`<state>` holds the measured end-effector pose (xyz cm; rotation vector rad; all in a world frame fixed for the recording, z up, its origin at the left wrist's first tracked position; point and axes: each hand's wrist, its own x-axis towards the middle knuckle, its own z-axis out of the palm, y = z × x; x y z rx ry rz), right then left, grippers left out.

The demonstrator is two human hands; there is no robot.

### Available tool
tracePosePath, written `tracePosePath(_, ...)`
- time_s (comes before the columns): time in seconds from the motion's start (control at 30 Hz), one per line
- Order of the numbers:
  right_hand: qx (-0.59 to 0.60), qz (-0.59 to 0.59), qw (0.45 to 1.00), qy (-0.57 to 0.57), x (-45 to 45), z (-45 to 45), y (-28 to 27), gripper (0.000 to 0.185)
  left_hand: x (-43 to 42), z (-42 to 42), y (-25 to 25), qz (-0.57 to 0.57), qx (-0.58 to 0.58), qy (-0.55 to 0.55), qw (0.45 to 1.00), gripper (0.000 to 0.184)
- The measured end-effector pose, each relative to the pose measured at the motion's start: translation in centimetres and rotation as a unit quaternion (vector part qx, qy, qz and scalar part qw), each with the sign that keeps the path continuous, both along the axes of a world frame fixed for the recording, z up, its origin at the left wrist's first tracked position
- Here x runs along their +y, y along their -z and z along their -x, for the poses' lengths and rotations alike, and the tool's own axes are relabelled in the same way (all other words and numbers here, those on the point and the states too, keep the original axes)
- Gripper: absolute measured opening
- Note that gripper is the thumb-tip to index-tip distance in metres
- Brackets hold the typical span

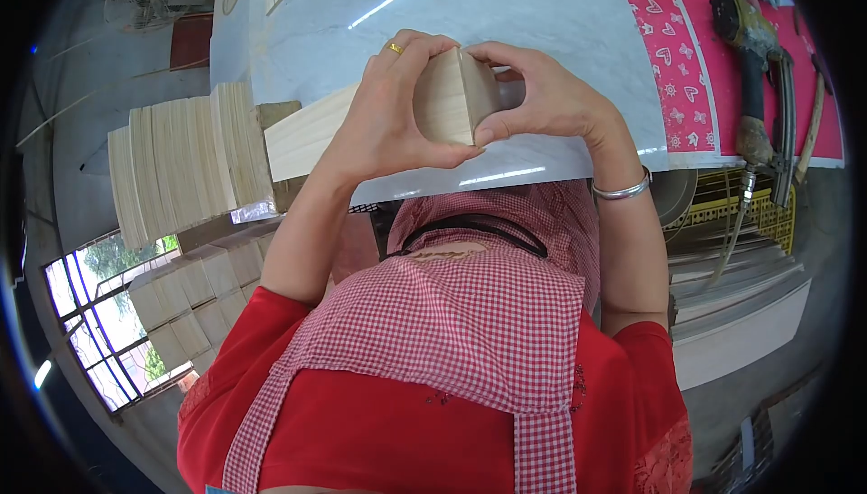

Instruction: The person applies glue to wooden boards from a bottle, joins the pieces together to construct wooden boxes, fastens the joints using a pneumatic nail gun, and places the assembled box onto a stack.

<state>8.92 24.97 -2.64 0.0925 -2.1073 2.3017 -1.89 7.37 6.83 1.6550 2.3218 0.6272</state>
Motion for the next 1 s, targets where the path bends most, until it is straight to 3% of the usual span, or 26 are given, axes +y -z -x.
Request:
tracePosePath(0.3,-0.005,-0.02,1.0,-0.021,0.3,0.6,0.4,0.092,0.1,-0.2,-0.2,0.008,-0.009,-0.006,1.0,0.087)
tracePosePath(0.43,0.014,0.019,1.0,-0.002,0.5,0.7,1.2,0.075,0.0,-0.1,0.0,0.001,-0.007,-0.004,1.0,0.088)
tracePosePath(0.53,-0.006,0.1,0.994,0.039,1.2,2.1,0.6,0.049,0.0,-0.1,-0.1,0.003,-0.005,-0.001,1.0,0.089)
tracePosePath(0.63,-0.027,0.093,0.994,0.04,1.0,2.9,1.5,0.04,0.0,-0.1,-0.1,0.011,-0.005,-0.002,1.0,0.089)
tracePosePath(1.0,-0.025,0.149,0.989,0.003,-0.4,2.8,1.8,0.03,0.0,-0.2,-0.3,0.02,-0.012,-0.011,1.0,0.089)
